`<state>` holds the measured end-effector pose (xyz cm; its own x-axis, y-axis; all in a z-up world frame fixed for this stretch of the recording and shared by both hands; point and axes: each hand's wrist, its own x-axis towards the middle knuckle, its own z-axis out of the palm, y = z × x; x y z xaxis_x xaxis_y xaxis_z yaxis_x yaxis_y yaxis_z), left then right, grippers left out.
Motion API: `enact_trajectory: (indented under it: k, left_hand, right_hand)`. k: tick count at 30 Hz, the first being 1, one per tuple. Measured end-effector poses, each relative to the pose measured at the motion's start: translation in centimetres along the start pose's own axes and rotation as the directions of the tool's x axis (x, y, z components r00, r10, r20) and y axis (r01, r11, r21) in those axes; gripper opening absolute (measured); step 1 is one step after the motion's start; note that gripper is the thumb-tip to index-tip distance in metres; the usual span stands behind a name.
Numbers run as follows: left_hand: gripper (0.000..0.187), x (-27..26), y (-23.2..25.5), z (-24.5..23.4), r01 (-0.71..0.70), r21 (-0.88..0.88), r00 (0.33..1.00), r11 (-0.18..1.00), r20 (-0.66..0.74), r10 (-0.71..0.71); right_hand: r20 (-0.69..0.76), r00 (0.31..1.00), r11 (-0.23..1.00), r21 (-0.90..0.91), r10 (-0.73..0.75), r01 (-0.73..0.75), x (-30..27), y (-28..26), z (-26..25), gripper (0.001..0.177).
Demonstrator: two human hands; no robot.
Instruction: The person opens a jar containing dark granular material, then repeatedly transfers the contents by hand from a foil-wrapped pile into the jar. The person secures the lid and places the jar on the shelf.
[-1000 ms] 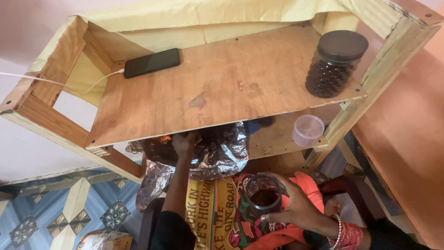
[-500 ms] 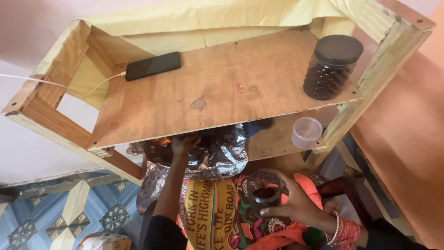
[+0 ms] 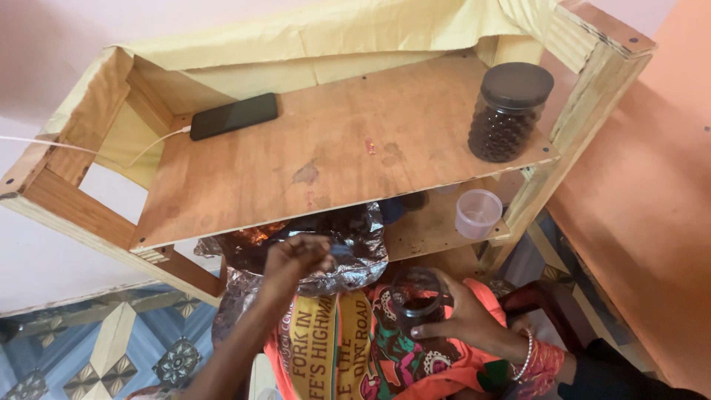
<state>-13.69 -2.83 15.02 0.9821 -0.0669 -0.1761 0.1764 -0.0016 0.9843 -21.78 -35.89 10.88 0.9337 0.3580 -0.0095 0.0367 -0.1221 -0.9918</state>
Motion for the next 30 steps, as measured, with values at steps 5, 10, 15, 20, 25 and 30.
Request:
enact_trajectory:
  k: [5, 10, 15, 20, 25, 30]
  left_hand:
    - [0.019, -7.4, 1.5, 6.2, -0.312, 0.306, 0.95, 0.899, 0.123, 0.288]
    - [0.038, -11.7, 2.7, 7.2, -0.856, 0.515, 0.366, -0.047, 0.668, 0.648]
    - [0.033, -11.5, 2.0, 7.0, -0.83, 0.525, 0.298, -0.187, 0.703, 0.646]
    - [0.021, -6.6, 0.3, 4.4, -0.171, 0.445, 0.973, 0.879, -0.064, 0.222]
    - [0.019, 1.8, -3.1, -3.8, -0.209, 0.851, 0.828, 0.481, -0.107, 0.551]
    - [0.022, 4.5, -8.7, -6.7, 0.01, 0.993, 0.948, 0.117, -0.047, 0.316]
  right_hand:
    - [0.088, 0.993, 0.996, 0.032, -0.084, 0.082, -1.3, -1.4, 0.9, 0.104]
    - [0.049, 0.985, 0.984, -0.051, -0.167, 0.17, -1.8, -2.5, 1.0, 0.1]
    - [0.011, 0.98, 0.973, -0.114, -0.2, 0.2, -1.5, -2.7, 0.8, 0.1]
    - [-0.001, 0.985, 0.984, -0.035, -0.175, 0.175, -1.1, -2.1, 0.7, 0.1]
    - [-0.031, 0.986, 0.986, -0.047, -0.161, 0.16, -1.0, -1.4, 0.6, 0.098]
    - [-0.024, 0.988, 0.987, -0.043, -0.155, 0.154, -0.6, -1.0, 0.5, 0.098]
